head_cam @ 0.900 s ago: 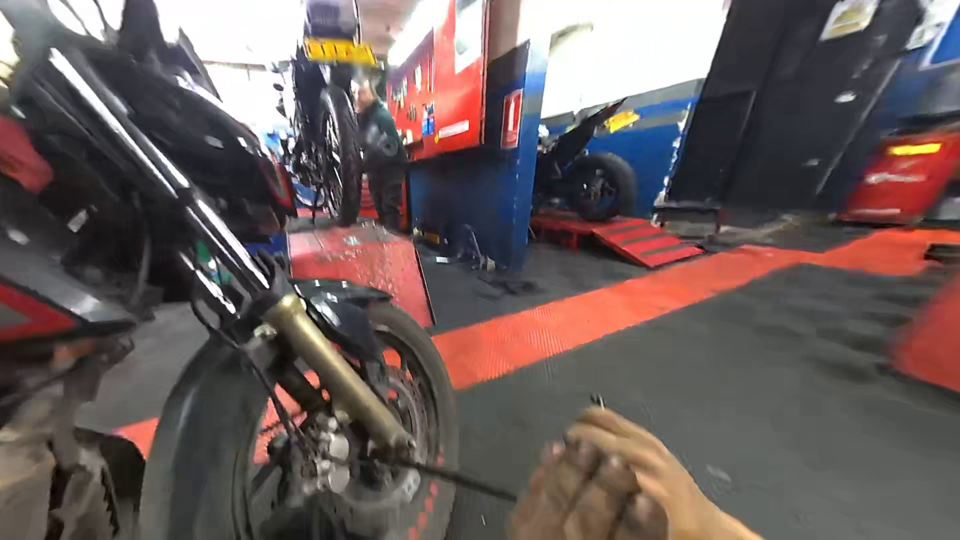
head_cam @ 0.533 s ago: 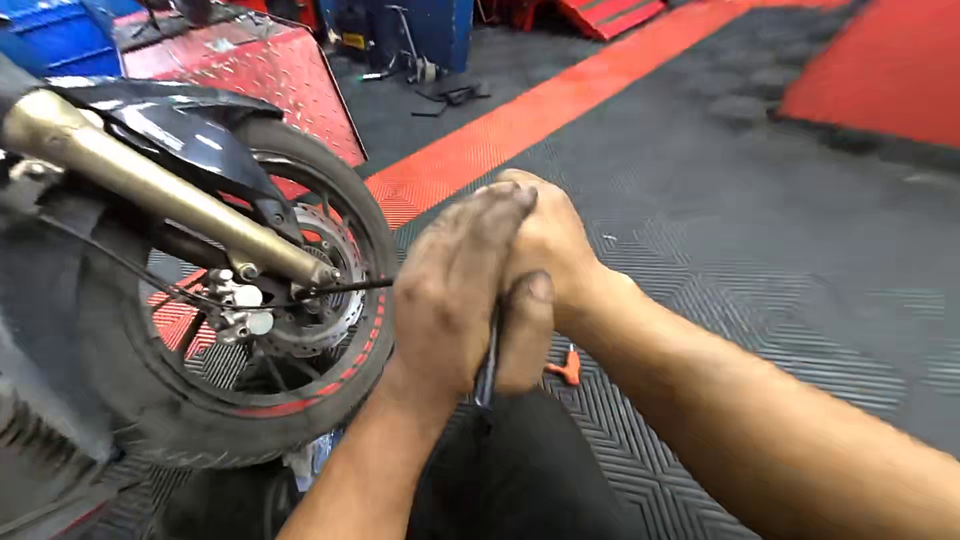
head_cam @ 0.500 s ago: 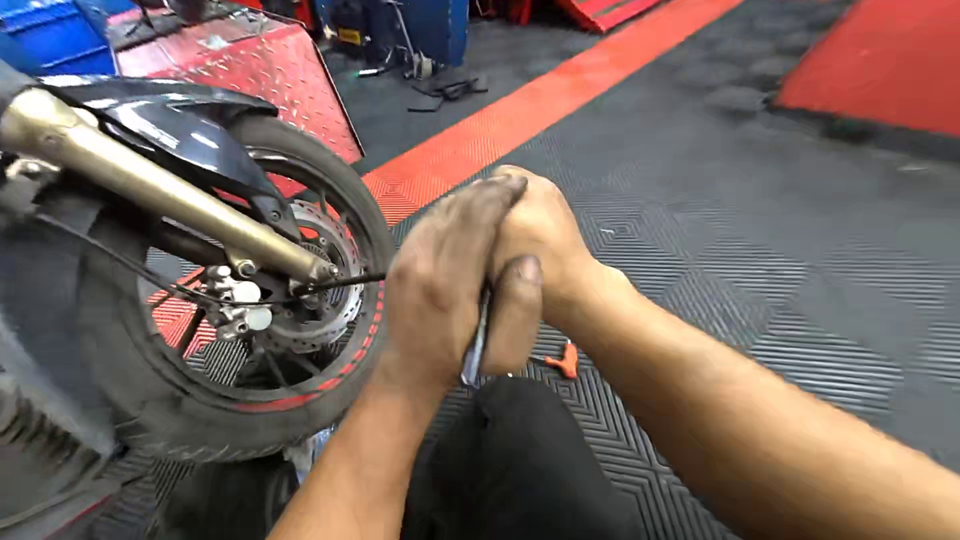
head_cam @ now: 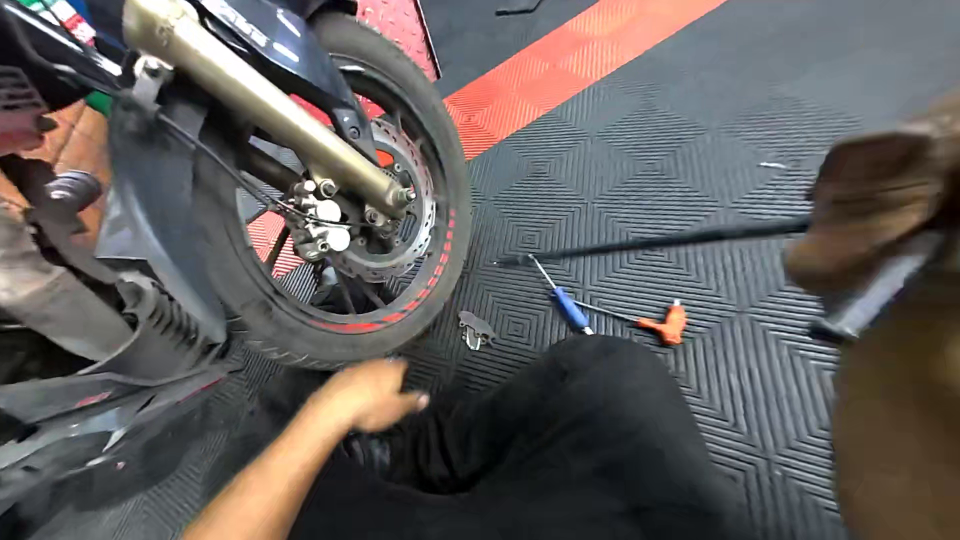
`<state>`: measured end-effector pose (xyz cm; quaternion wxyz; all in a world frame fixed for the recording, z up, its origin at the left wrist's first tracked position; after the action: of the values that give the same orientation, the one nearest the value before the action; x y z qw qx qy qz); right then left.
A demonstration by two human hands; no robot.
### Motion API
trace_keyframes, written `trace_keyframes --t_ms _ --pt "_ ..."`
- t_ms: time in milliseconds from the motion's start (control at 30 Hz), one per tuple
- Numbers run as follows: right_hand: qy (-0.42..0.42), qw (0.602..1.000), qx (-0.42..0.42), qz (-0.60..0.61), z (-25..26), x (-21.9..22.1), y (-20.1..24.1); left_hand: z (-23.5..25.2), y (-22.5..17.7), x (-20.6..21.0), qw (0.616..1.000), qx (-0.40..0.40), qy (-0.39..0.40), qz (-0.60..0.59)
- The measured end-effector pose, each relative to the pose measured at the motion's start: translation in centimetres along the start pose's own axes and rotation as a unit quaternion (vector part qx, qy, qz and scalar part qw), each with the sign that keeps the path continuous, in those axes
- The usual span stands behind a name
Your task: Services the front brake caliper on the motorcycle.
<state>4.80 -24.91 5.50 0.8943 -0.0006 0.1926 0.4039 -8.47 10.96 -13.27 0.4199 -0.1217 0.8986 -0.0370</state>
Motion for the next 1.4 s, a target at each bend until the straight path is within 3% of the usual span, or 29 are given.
trace_keyframes --t_ms 33,100,167,233,300,400,500,567,633,700,767,867,933,1000,1067,1200,1333,1400 --pt "0.009 0.997 0.063 -0.035 -1.4 0.6 -0.6 1.5 2.2 3.4 0.998 -0.048 0.041 0.023" --pt "0.085 0.982 0.154 -0.075 -4.3 3.9 -0.7 4.4 4.1 7.6 0.992 -0.073 0.039 0.093" --pt "0.213 0.943 0.246 -0.073 -9.0 9.2 -1.2 6.8 2.6 9.3 0.992 -0.021 0.008 0.127" --pt "0.366 0.863 0.34 -0.071 -14.6 14.2 -2.1 8.9 -0.7 9.2 0.993 0.043 -0.035 0.104" --pt "0.453 0.811 0.365 -0.064 -18.3 18.0 -3.8 12.0 -3.2 8.1 0.995 0.05 -0.076 0.049" --pt "0.569 0.755 0.326 -0.011 -22.9 21.6 -7.6 17.3 -4.4 7.0 0.993 0.002 -0.122 0.009" --pt "0.651 0.695 0.305 -0.023 -27.3 21.2 -11.0 20.2 -5.2 7.6 0.989 0.028 -0.141 -0.02" --pt "0.711 0.631 0.305 -0.052 -30.1 20.0 -12.0 20.7 -5.1 8.2 0.99 0.03 -0.135 -0.033" --pt "0.753 0.559 0.34 -0.059 -31.5 18.5 -12.0 20.9 -4.7 8.2 0.99 0.028 -0.135 -0.036" --pt "0.76 0.525 0.381 -0.034 -31.5 17.2 -12.9 21.4 -4.7 8.1 0.99 0.04 -0.135 -0.032" --pt "0.735 0.561 0.379 -0.045 -30.2 16.8 -14.3 21.6 -5.1 8.5 0.99 0.064 -0.123 -0.009" --pt "0.639 0.679 0.341 -0.123 -26.8 18.6 -15.4 21.7 -5.2 8.7 0.991 0.068 -0.115 0.001" --pt "0.584 0.719 0.351 -0.134 -26.0 20.9 -14.4 22.0 -5.1 8.4 0.993 0.041 -0.101 -0.037" --pt "0.61 0.693 0.359 -0.137 -27.3 22.9 -12.8 22.0 -5.5 8.3 0.995 0.012 -0.076 -0.065" --pt "0.657 0.669 0.315 -0.144 -28.0 24.4 -11.0 21.7 -5.9 8.0 0.994 -0.008 -0.071 -0.079" --pt "0.698 0.681 0.189 -0.114 -28.3 26.5 -8.1 21.6 -5.8 8.2 0.992 0.0 -0.097 -0.081" --pt "0.738 0.655 0.117 -0.114 -28.8 26.7 -6.0 21.4 -6.2 8.4 0.994 0.017 -0.093 -0.06" --pt "0.735 0.662 0.097 -0.11 -28.7 26.6 -5.7 20.3 -6.9 7.8 0.992 0.026 -0.122 -0.036"
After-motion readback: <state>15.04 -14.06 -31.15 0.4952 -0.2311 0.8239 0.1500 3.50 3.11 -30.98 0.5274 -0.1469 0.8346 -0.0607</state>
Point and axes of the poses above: each hand's wrist, its own z-axis towards the middle knuckle, its own x-axis out of the palm, y = z × x, the point moved 9 cm from there along z, towards the middle knuckle, and after that the axes turned 8 degrees about -y, right-handed, at the moved point
